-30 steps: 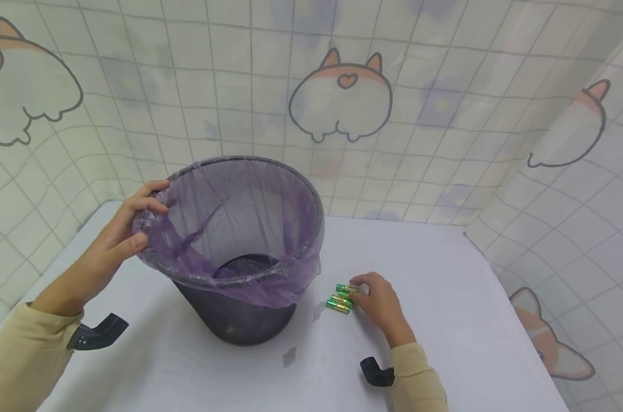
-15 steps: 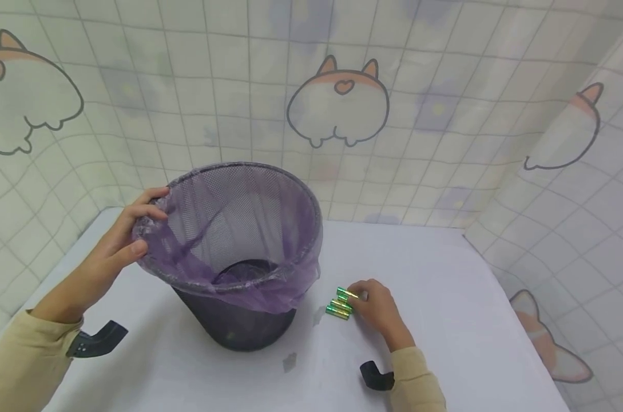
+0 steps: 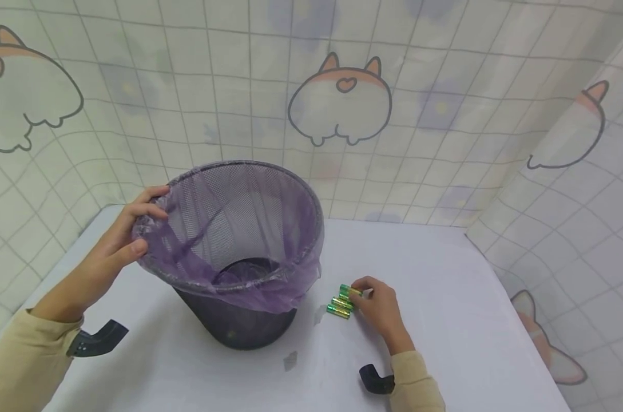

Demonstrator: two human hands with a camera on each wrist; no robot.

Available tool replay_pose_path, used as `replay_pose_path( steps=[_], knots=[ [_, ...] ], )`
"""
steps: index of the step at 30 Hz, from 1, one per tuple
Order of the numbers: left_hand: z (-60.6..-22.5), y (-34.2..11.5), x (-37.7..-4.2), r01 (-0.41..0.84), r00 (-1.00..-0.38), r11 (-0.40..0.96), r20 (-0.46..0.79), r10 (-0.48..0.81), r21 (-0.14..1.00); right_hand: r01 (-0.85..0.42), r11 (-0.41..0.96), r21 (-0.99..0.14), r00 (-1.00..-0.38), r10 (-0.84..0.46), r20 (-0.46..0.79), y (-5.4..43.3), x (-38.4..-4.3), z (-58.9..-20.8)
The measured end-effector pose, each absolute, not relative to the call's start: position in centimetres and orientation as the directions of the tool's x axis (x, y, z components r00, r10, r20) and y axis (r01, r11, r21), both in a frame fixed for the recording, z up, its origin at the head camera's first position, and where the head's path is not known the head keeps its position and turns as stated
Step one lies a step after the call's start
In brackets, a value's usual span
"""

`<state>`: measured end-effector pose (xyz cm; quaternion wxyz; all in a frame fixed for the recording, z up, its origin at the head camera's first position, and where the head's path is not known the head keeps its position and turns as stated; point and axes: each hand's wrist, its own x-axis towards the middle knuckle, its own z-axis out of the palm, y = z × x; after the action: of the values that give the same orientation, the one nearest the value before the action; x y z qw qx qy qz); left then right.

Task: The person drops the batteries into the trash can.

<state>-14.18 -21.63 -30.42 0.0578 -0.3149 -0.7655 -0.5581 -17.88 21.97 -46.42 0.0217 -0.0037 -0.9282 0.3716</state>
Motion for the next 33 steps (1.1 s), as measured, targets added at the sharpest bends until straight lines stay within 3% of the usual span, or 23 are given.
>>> replay_pose_path(
  steps=[14,33],
  knots=[
    [-30.3,-21.6,-14.3,0.555,-0.788,0.178,0.446,0.424,0.812,-0.134,0.689,-0.712,-0.944,0.129,0.303,21.2,-17.2,-43.6],
    [-30.2,-21.6,-14.1,0.547,-0.795,0.189,0.434,0.424,0.816,-0.297,0.605,-0.739,-0.835,0.21,0.509,19.5,-15.3,-37.5]
  ],
)
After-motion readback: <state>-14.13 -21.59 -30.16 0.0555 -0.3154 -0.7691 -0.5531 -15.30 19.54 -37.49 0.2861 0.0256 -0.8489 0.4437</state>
